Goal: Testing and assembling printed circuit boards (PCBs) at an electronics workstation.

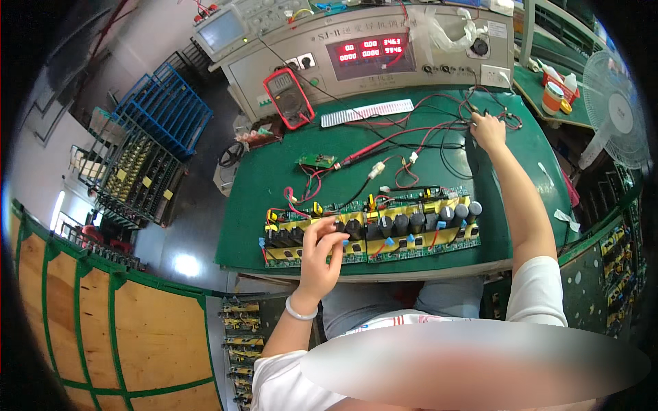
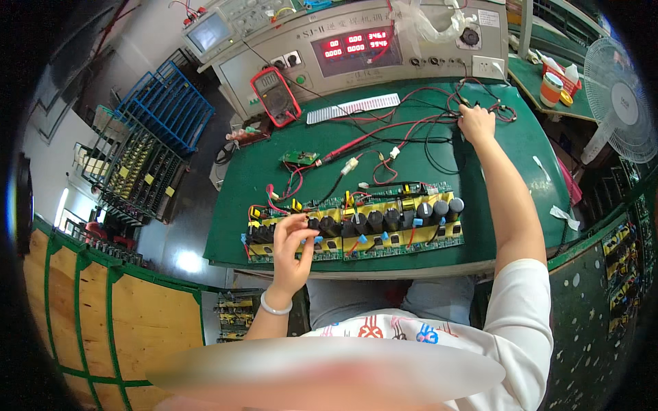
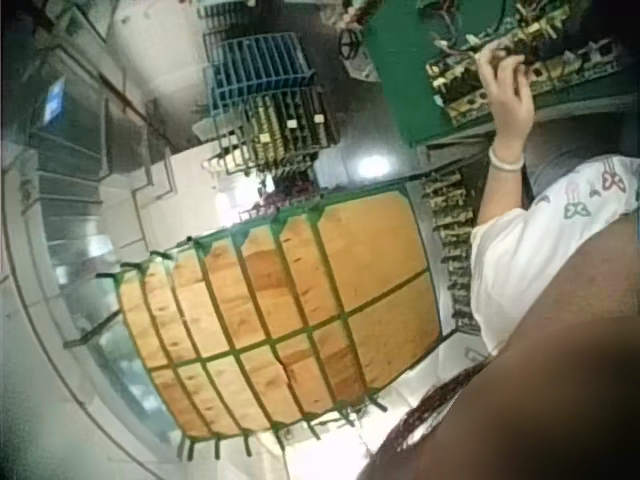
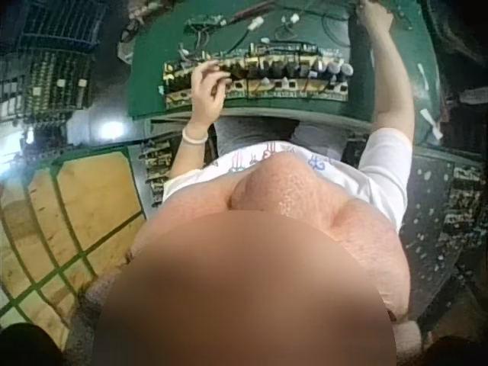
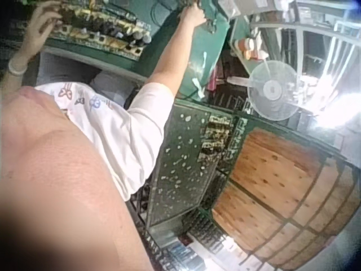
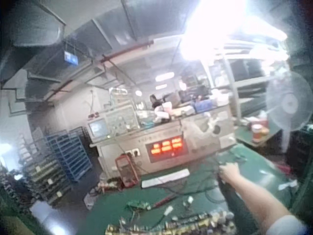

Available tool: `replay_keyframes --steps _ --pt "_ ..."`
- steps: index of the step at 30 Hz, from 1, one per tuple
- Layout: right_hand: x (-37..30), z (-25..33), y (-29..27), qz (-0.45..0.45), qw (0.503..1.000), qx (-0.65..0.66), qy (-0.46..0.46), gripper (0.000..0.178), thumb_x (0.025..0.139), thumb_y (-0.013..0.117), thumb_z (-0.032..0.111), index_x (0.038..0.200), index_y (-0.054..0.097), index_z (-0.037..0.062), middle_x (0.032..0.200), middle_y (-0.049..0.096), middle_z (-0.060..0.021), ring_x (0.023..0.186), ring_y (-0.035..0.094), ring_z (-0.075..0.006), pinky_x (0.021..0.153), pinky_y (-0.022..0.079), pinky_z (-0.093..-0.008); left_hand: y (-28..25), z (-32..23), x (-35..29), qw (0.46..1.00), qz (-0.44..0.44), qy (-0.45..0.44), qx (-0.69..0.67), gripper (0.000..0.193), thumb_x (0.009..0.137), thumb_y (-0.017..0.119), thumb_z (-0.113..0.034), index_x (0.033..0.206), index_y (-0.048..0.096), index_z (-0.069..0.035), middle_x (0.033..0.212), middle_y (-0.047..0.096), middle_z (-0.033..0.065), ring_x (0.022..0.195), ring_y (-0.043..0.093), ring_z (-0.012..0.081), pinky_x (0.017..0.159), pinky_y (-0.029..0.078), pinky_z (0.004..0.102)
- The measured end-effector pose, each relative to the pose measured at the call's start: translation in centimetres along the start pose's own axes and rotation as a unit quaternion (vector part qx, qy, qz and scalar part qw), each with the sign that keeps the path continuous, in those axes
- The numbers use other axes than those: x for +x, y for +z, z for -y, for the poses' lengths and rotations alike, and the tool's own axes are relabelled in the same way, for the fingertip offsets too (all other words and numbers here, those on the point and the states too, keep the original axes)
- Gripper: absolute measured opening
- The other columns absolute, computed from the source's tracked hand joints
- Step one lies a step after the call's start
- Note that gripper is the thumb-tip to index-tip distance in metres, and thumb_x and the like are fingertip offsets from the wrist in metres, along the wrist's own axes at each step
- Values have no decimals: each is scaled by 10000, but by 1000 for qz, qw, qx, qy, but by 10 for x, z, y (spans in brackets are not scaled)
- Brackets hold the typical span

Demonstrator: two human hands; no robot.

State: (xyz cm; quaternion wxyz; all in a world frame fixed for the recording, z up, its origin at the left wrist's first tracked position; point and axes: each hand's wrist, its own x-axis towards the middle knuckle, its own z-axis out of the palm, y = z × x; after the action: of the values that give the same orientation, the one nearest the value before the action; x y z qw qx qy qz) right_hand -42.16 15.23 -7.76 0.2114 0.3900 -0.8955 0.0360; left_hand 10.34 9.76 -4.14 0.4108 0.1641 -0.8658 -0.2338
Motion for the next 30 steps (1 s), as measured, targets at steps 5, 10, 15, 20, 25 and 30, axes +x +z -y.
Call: replay_keyframes --steps 5,10,15,20,25,30 --pt "1 1 7 -20 1000 7 1 253 896 643 358 1105 635 215 970 694 -109 943 683 -313 786 503 -488 -2 -2 -11 999 -14 6 32 223 831 638 96 1004 671 -40 1231 542 141 1021 591 263 883 508 361" --pt "-4 -9 -5 70 993 79 48 399 932 607 365 1268 530 164 1106 707 -129 1070 669 -349 847 514 -517 8 -7 -9 1000 6 12 -14 211 825 644 95 994 663 -31 1222 542 145 1008 589 269 868 508 358" --pt "-29 -37 -18 126 991 -25 30 278 914 534 162 1156 611 50 1116 698 -164 1073 669 -358 891 529 -538 16 -12 -8 998 23 17 -64 219 826 641 92 1010 660 -26 1223 541 154 992 598 270 885 502 358" --pt "-42 -62 -62 119 985 116 -38 200 775 604 118 905 640 -30 904 697 -246 842 698 -345 716 527 -454 26 -17 -7 989 51 32 -138 256 811 629 133 1001 676 -32 1259 533 149 1017 610 248 885 520 353" --pt "-76 -66 -145 243 826 506 -60 176 794 650 73 883 505 28 702 449 36 580 460 -65 514 380 -240 42 -30 7 958 80 66 -266 288 860 600 91 1111 614 -49 1239 550 144 947 606 223 818 512 330" --pt "-96 -17 -217 422 722 520 -174 356 855 724 164 1145 577 19 787 520 40 578 479 -39 476 372 -203 71 -55 20 891 168 38 -420 722 869 676 -12 1495 327 -101 1413 472 124 805 584 143 752 505 279"
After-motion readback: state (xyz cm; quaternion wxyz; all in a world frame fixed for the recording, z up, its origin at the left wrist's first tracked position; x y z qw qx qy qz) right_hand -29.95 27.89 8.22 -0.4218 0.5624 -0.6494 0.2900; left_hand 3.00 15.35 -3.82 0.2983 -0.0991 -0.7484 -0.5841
